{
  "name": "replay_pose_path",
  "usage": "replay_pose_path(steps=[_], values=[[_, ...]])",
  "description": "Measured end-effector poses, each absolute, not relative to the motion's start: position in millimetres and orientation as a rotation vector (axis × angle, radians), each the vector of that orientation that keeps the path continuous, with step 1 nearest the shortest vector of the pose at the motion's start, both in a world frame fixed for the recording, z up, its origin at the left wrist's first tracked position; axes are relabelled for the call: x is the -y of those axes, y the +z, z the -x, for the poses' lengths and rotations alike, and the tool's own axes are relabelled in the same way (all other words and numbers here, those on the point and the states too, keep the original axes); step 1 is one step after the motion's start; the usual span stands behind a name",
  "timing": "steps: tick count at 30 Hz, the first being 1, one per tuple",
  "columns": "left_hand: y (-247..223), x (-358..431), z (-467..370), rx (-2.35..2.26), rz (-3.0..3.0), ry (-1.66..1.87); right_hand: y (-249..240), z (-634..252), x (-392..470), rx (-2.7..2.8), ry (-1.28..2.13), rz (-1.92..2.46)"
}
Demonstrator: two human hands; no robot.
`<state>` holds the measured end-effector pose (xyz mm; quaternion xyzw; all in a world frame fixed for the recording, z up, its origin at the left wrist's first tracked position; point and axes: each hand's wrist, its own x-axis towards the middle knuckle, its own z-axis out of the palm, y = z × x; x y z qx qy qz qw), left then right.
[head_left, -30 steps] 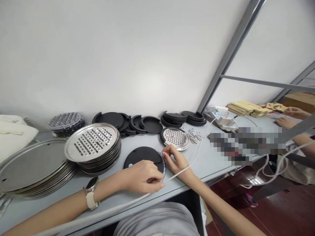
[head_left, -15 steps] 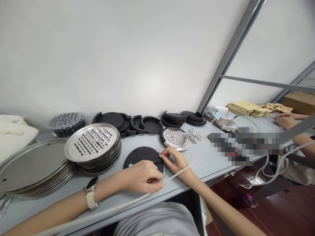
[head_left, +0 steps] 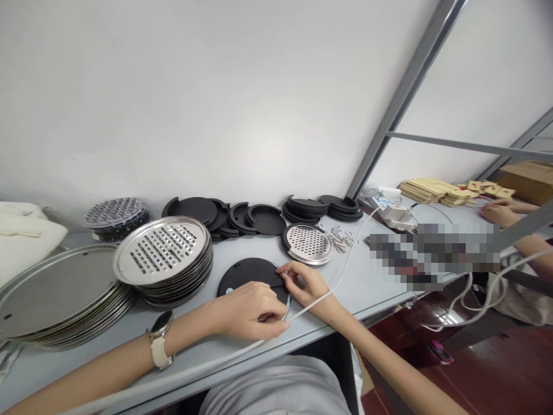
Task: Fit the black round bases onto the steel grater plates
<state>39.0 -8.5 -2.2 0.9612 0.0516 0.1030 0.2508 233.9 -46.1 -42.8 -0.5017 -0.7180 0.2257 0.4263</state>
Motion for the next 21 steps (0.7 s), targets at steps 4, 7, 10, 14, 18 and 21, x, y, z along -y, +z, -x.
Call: replay_pose_path(steps=[4,7,10,14,18,21], values=[[-1.0,8.4,-39.0,-0.133,-2.617,0.27,-44.4,-233.8,45.4,1.758,0.588,1.25],[-0.4,8.4,-39.1,-0.13,-2.616,0.276,-44.5,-233.9,45.1,1.741,0.606,1.257],[-1.0,8.3,-39.0,-0.123,-2.611,0.278,-42.9,-233.7,45.3,1.727,0.613,1.258],[-2.5,8.1,-38.8,-0.125,-2.613,0.289,-42.0,-233.7,46.0,1.742,0.617,1.242],[-2.5,8.1,-39.0,-0.121,-2.619,0.301,-44.6,-234.5,46.5,1.789,0.579,1.225],[-2.1,8.1,-39.0,-0.118,-2.613,0.308,-46.7,-234.9,46.0,1.809,0.55,1.224]])
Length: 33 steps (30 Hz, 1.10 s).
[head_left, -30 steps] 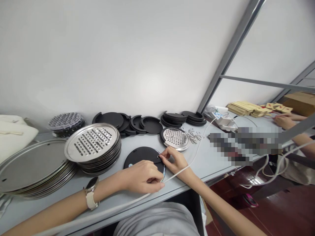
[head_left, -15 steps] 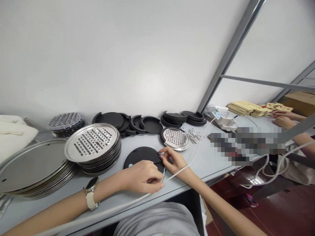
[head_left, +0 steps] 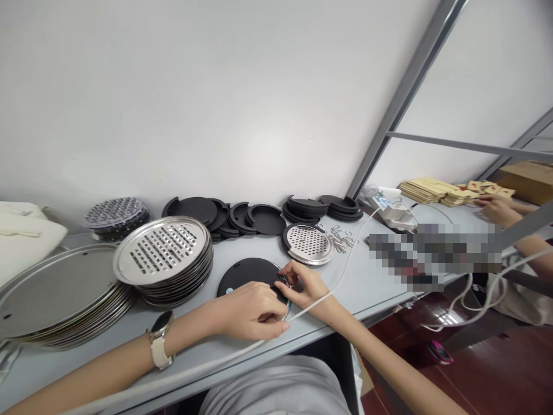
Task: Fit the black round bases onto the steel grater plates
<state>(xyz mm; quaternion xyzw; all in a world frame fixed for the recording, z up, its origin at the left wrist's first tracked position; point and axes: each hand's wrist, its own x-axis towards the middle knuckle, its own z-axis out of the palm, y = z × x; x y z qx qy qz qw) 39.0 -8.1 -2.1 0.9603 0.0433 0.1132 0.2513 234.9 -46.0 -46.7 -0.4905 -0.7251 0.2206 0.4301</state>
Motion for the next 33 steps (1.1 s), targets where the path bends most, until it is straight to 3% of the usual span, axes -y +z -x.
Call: replay_pose_path(steps=[13,33], values=[[-3.0,7.9,-38.6,-0.131,-2.602,0.295,-45.3,-234.5,45.5,1.788,0.674,1.255],[-1.9,8.8,-39.3,-0.14,-2.616,0.287,-45.4,-230.6,49.0,1.819,0.54,1.447]])
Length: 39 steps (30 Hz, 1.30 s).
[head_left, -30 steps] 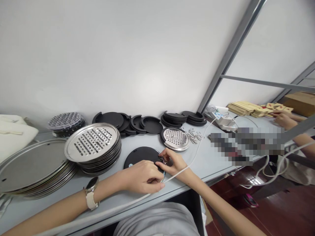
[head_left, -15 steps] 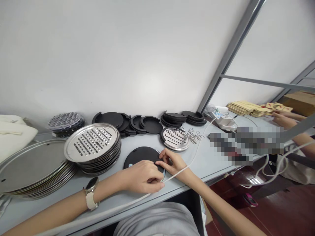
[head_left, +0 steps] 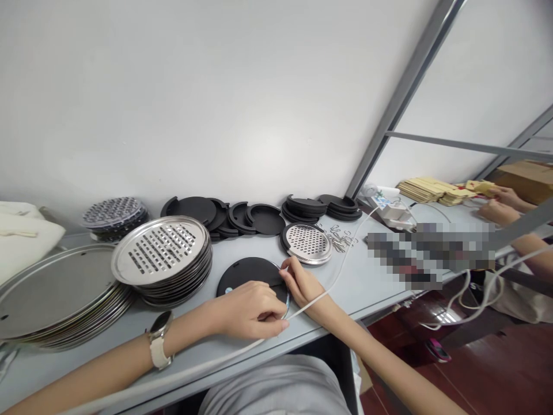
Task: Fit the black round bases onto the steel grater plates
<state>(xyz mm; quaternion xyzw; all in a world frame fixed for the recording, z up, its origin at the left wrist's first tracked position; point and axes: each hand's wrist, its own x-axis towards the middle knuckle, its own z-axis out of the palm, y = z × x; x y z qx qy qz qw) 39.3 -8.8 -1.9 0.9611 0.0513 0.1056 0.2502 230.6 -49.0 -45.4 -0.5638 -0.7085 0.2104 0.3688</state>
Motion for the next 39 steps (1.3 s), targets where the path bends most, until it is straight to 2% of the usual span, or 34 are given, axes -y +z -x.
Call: replay_pose_path(steps=[5,8,14,19,24,30,39], values=[[-1,9,-40,-0.137,-2.625,0.277,-43,-238,45,1.574,0.417,1.491],[-1,9,-39,-0.135,-2.624,0.269,-45,-239,45,1.675,0.262,1.58],[-2,9,-39,-0.144,-2.622,0.276,-54,-237,49,1.931,-0.341,1.793],[-2,8,-40,-0.143,-2.619,0.271,-65,-244,42,1.93,-0.469,1.852],[-1,9,-39,-0.147,-2.623,0.264,-65,-252,34,1.827,-0.252,1.751],[-1,8,-39,-0.142,-2.618,0.246,-44,-252,34,1.415,0.429,1.493],[1,8,-39,-0.154,-2.583,0.246,-49,-248,24,0.965,1.078,1.251]])
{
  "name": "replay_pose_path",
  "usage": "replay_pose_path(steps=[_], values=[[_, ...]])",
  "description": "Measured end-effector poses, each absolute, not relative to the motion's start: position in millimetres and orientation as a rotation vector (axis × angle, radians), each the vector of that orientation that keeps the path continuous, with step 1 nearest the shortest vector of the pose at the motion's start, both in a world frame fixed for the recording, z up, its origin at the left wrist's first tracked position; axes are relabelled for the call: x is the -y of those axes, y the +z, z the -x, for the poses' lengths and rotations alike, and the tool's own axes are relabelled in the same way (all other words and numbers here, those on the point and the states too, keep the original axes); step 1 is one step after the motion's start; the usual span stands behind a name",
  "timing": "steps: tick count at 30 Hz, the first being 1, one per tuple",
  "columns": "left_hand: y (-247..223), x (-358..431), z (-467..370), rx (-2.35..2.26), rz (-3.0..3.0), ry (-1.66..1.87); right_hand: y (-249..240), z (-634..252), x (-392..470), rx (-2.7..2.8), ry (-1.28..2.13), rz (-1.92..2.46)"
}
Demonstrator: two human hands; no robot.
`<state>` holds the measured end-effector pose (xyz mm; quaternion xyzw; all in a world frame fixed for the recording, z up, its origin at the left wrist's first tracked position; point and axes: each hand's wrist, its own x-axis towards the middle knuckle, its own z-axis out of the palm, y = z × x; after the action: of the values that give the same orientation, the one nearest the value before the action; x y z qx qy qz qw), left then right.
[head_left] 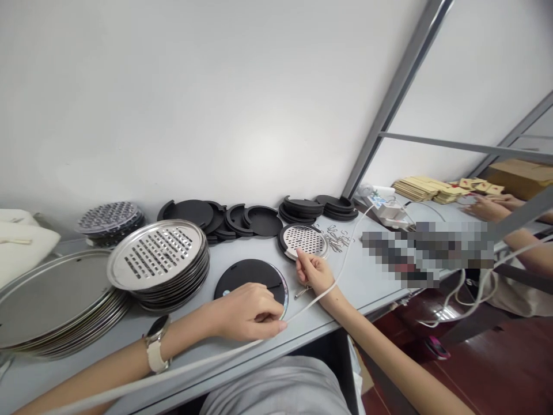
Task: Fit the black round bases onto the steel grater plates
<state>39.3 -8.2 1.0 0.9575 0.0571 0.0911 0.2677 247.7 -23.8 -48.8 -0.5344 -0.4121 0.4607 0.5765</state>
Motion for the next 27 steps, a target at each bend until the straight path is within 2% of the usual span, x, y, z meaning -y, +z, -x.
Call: replay_pose_path(steps=[13,21,27], values=[[1,8,-38,-0.17,-2.577,0.233,-39,-246,30,0.796,1.307,1.004],[1,9,-39,-0.17,-2.607,0.252,-29,-244,38,0.997,1.303,0.872],[2,9,-39,-0.163,-2.603,0.249,-24,-241,45,1.127,1.493,0.694]])
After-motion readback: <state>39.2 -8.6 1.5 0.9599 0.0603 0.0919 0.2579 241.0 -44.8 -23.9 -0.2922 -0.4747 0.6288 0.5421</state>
